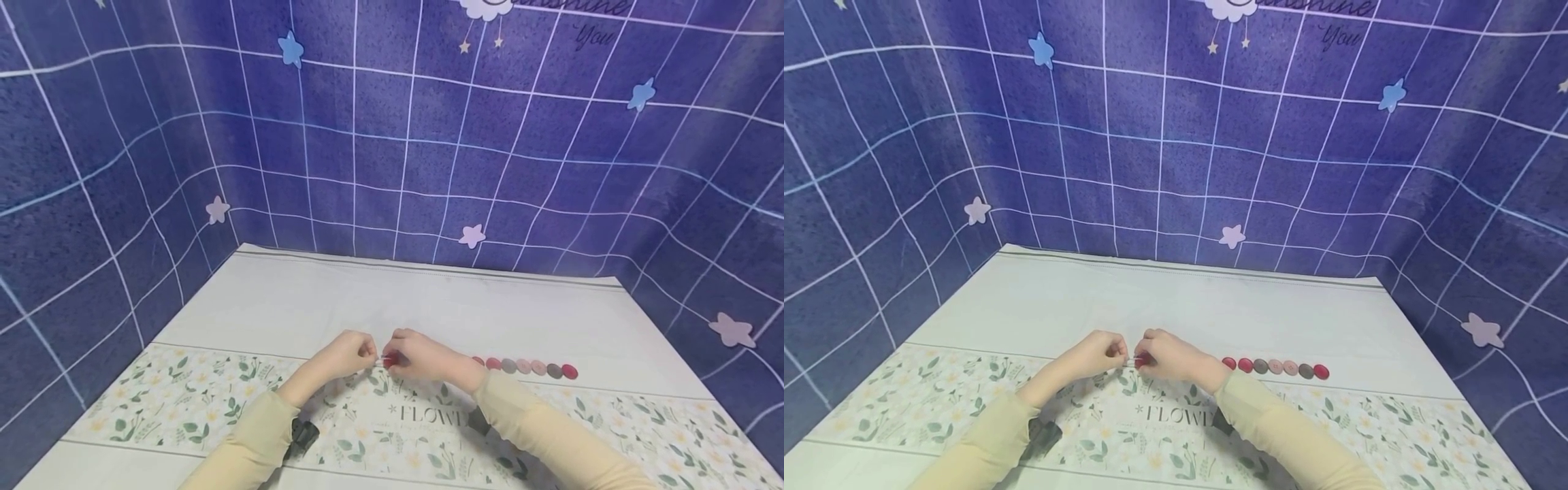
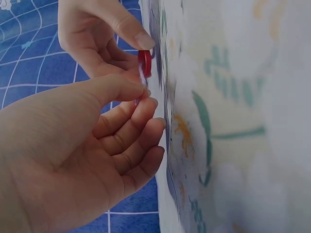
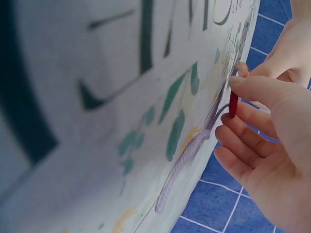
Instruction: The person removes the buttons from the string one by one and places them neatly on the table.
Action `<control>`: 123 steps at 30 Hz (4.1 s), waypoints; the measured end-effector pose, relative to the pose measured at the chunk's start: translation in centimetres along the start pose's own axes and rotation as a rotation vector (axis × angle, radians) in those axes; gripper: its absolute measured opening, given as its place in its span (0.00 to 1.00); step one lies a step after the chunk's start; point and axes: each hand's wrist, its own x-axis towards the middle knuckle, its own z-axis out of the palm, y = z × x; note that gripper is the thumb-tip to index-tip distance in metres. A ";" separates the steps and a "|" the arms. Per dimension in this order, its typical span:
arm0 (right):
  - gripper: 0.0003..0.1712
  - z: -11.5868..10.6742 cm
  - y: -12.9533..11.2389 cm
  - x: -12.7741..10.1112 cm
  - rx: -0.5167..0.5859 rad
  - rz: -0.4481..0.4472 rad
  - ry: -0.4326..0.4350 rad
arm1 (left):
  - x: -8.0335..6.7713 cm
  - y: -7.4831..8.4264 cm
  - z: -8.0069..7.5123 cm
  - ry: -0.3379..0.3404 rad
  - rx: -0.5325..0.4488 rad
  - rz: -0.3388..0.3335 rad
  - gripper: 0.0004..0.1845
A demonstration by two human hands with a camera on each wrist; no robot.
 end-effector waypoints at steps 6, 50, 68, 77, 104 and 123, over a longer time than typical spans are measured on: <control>0.12 -0.2 -0.2 -0.2 0.017 -0.019 0.023 | 0.0 0.0 0.2 0.004 -0.005 0.007 0.02; 0.15 -0.7 1.3 -1.4 0.039 0.100 -0.045 | 0.1 -0.2 0.0 0.026 0.012 -0.005 0.03; 0.15 -0.8 2.0 -2.1 0.018 0.090 -0.014 | 0.0 0.0 -0.1 0.032 0.025 -0.029 0.03; 0.16 -1.0 1.8 -2.7 0.035 0.125 -0.045 | -0.2 -0.1 0.1 0.037 0.034 -0.029 0.03; 0.13 -1.9 2.1 -3.8 0.022 0.098 -0.012 | -0.1 0.1 0.1 0.042 0.034 -0.049 0.03; 0.15 -2.0 2.7 -4.6 0.038 0.131 -0.018 | -0.3 0.0 0.1 0.049 0.032 -0.041 0.03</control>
